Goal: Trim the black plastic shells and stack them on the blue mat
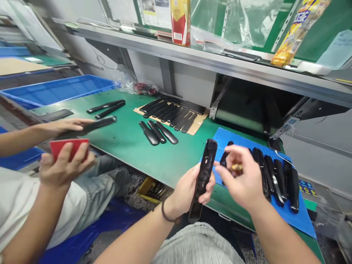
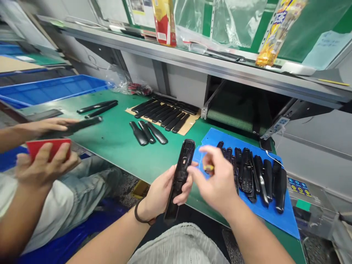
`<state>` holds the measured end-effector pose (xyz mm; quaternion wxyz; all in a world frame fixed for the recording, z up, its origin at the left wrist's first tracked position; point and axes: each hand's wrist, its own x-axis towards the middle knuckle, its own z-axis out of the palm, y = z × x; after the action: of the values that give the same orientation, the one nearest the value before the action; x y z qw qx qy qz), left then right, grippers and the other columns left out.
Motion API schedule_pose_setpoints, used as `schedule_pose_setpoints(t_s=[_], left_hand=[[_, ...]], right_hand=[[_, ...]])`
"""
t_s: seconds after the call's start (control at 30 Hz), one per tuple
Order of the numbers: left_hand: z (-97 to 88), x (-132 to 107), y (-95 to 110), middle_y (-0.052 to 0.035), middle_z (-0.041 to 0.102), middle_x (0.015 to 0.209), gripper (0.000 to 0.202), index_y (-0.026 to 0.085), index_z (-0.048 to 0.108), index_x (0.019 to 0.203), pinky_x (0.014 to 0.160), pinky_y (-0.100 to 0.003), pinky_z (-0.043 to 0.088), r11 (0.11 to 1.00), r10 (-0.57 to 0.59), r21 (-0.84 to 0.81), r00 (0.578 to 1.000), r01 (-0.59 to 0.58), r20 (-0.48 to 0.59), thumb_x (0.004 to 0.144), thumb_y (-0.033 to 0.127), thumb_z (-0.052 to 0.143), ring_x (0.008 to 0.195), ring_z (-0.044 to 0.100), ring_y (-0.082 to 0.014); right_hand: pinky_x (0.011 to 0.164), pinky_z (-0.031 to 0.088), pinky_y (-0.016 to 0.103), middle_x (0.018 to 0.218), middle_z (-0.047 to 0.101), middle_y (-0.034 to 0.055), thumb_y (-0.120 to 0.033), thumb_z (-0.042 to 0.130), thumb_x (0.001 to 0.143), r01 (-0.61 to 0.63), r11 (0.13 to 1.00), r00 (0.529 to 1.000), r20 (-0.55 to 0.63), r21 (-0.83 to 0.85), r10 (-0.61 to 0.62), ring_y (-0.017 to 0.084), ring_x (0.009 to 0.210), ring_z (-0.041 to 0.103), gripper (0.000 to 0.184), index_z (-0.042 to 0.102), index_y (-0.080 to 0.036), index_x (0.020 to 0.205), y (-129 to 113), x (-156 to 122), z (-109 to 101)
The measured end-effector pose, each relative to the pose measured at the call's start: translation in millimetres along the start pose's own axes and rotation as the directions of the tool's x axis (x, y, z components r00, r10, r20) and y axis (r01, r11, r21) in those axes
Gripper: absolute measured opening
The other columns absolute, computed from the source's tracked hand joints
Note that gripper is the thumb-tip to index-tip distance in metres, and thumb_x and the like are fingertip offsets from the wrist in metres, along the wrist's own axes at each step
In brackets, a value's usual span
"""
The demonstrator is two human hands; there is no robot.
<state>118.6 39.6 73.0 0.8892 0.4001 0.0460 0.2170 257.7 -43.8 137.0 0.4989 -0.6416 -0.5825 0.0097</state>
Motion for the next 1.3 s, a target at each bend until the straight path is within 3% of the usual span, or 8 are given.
schedule_pose_setpoints(t_s=[0.17,0.37,0.47,0.6,0.77,0.9,1.1,1.3], left_hand=[[-0.7,-35,-15,0.003,0.052,0.064,0.04,0.018,0.06,0.1,0.04,-0.02,0.036,0.999,0.003,0.051,0.993,0.003,-0.114,0.103,0.057,0.051,0.039,0.042,-0.0071],[-23.5,-72,5,0.0007,0.054,0.081,0.038,0.021,0.061,0.126,0.041,-0.019,0.035,0.989,-0.018,-0.145,0.955,-0.026,-0.297,0.105,0.048,0.045,0.041,0.034,-0.004],[-40.8,-89,24,0.0003,0.052,0.082,0.038,0.019,0.062,0.124,0.044,-0.02,0.036,0.968,0.045,-0.204,0.895,-0.149,-0.443,0.106,0.044,0.04,0.043,0.036,-0.0046],[-53.4,-107,46,0.0011,0.049,0.078,0.035,0.018,0.063,0.118,0.047,-0.02,0.038,0.932,0.187,-0.142,0.779,-0.333,-0.599,0.107,0.041,0.039,0.046,0.038,-0.0063],[-51.2,-108,44,0.0017,0.05,0.077,0.031,0.018,0.063,0.117,0.048,-0.021,0.039,0.896,0.254,-0.106,0.695,-0.43,-0.673,0.106,0.041,0.044,0.047,0.038,-0.0064],[-45.4,-101,32,0.0026,0.048,0.077,0.029,0.02,0.062,0.118,0.047,-0.02,0.038,0.893,0.268,-0.096,0.691,-0.44,-0.672,0.106,0.041,0.046,0.046,0.037,-0.0057],[-46.2,-107,38,0.003,0.047,0.077,0.03,0.018,0.061,0.117,0.044,-0.018,0.036,0.939,0.2,-0.133,0.818,-0.317,-0.539,0.105,0.043,0.048,0.045,0.033,-0.0046],[-54.3,-120,44,0.006,0.049,0.076,0.032,0.024,0.051,0.101,0.036,-0.017,0.04,0.943,0.334,0.19,0.786,-0.275,-0.521,0.089,0.042,0.074,0.045,0.043,-0.0069]], right_hand=[[0.061,0.046,0.026,0.074,0.064,-0.0007,-0.021,0.065,0.098,0.185,0.981,0.963,0.186,0.063,-0.194,0.012,0.066,0.058,0.008,0.071,-0.022,0.092,6,-40,28],[0.063,0.054,0.036,0.084,0.071,0.004,-0.023,0.072,0.093,0.117,0.991,0.956,-0.278,0.068,-0.093,0.021,0.072,0.067,0.016,0.075,-0.028,0.108,-14,-65,33],[0.066,0.057,0.038,0.09,0.073,0.0053,-0.022,0.067,0.095,0.266,0.959,0.964,-0.053,0.101,-0.262,0.023,0.076,0.07,0.033,0.07,-0.03,0.127,-16,-78,60],[0.061,0.055,0.031,0.106,0.072,0.0104,-0.029,0.06,0.101,0.228,0.97,0.952,0.189,0.088,-0.241,0.021,0.081,0.071,0.049,0.051,-0.023,0.149,-12,-93,113],[0.062,0.048,0.03,0.091,0.068,0.007,-0.024,0.067,0.097,0.437,0.863,0.847,0.206,0.253,-0.49,0.019,0.076,0.064,0.017,0.062,-0.021,0.113,-16,-110,132],[0.056,0.036,0.03,0.079,0.066,0.0033,-0.01,0.059,0.097,0.509,0.835,0.807,0.222,0.206,-0.547,0.014,0.062,0.053,0.009,0.061,-0.019,0.097,-24,-115,125],[0.06,0.043,0.029,0.078,0.063,0.0018,-0.008,0.049,0.098,0.376,0.871,0.855,0.245,0.316,-0.458,0.015,0.068,0.06,0.017,0.059,-0.022,0.097,-22,-118,114],[0.077,0.056,0.033,0.111,0.069,0.0096,-0.027,0.057,0.102,0.1,0.991,0.933,0.339,0.085,-0.123,0.021,0.095,0.069,0.042,0.048,-0.023,0.143,-11,-95,111]])
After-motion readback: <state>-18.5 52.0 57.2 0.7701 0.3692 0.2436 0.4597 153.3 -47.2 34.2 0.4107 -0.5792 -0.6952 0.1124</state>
